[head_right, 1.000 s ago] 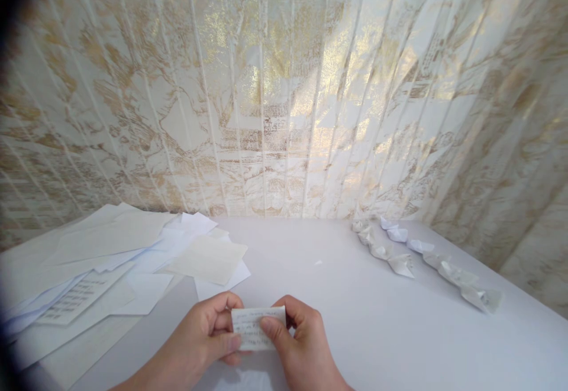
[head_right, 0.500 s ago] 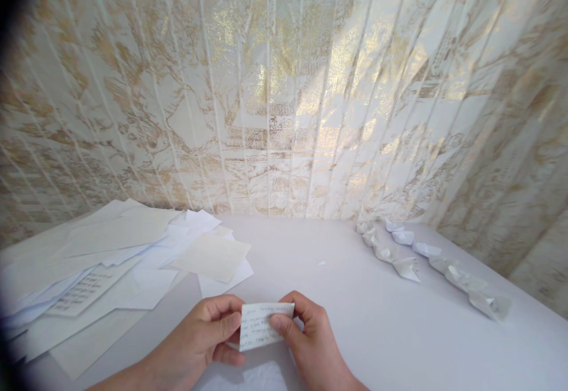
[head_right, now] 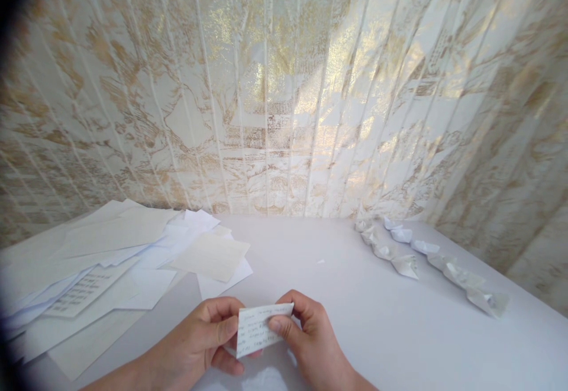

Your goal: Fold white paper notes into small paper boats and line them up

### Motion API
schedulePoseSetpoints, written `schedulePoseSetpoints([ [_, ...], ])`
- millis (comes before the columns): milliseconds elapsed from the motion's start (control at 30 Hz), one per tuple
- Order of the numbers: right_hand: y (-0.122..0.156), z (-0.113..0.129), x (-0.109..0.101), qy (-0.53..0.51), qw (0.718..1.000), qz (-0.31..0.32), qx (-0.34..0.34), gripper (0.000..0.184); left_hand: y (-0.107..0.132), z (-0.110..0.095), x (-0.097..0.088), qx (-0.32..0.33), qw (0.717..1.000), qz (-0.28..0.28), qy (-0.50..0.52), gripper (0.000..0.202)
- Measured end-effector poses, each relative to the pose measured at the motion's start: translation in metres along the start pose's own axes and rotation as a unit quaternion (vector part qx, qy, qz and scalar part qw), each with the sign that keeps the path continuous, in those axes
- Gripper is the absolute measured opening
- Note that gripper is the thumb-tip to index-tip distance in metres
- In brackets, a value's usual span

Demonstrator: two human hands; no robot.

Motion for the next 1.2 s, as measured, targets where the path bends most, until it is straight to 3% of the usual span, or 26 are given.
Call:
schedulePoseSetpoints([
  [167, -0.001, 0.002, 0.000, 0.036, 0.999, -0.012, -0.018, 0.031, 0.000, 0.001, -0.001, -0.011, 0.999, -0.026, -0.043, 0.038],
  [400, 0.004, 0.015, 0.003, 0.196, 0.974, -0.029, -0.113, 0.021, 0.001, -0.008, -0.004, 0.056, 0.989, -0.053, -0.126, 0.031],
  [467, 0.010, 0.030, 0.007, 0.268, 0.939, -0.033, -0.214, 0.017, -0.002, -0.008, -0.009, 0.067, 0.983, -0.071, -0.153, 0.032],
  [533, 0.020, 0.045, 0.017, 0.337, 0.881, -0.013, -0.331, 0.034, -0.004, -0.007, -0.015, 0.081, 0.976, -0.095, -0.179, 0.034],
  [600, 0.027, 0.049, 0.029, 0.398, 0.823, 0.032, -0.404, 0.034, -0.005, -0.008, -0.020, 0.094, 0.969, -0.113, -0.197, 0.035],
  [667, 0.031, 0.047, 0.037, 0.448, 0.781, 0.062, -0.431, 0.020, -0.005, -0.009, -0.021, 0.102, 0.965, -0.119, -0.209, 0.033],
  [733, 0.032, 0.044, 0.041, 0.477, 0.756, 0.070, -0.444, 0.015, -0.004, -0.011, -0.022, 0.102, 0.961, -0.132, -0.222, 0.029],
  [833, 0.033, 0.041, 0.046, 0.481, 0.743, 0.105, -0.454, 0.027, -0.005, -0.013, -0.024, 0.097, 0.954, -0.147, -0.241, 0.019],
  [900, 0.031, 0.034, 0.051, 0.494, 0.740, 0.174, -0.422, 0.031, -0.007, -0.012, -0.025, 0.091, 0.949, -0.146, -0.265, 0.010],
  [967, 0.026, 0.029, 0.054, 0.503, 0.749, 0.224, -0.369, 0.032, -0.008, -0.012, -0.030, 0.079, 0.930, -0.156, -0.325, 0.016],
  [1067, 0.022, 0.025, 0.054, 0.494, 0.771, 0.258, -0.307, 0.032, -0.004, -0.018, -0.036, 0.088, 0.863, -0.198, -0.456, 0.038],
  [1133, 0.020, 0.023, 0.053, 0.484, 0.790, 0.262, -0.269, 0.029, 0.001, -0.027, -0.034, 0.144, 0.809, -0.224, -0.524, 0.049],
  [1200, 0.017, 0.020, 0.050, 0.476, 0.810, 0.250, -0.235, 0.025, 0.007, -0.036, -0.025, 0.220, 0.753, -0.227, -0.577, 0.048],
])
Point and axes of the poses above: each hand's wrist, its own y-axis away from the middle knuckle, its own x-axis out of the palm, z = x × y, the point moved 7 cm from there along -y, towards the middle knuckle, and after that the axes turned 15 degrees about -y, right-handed, at the moved point
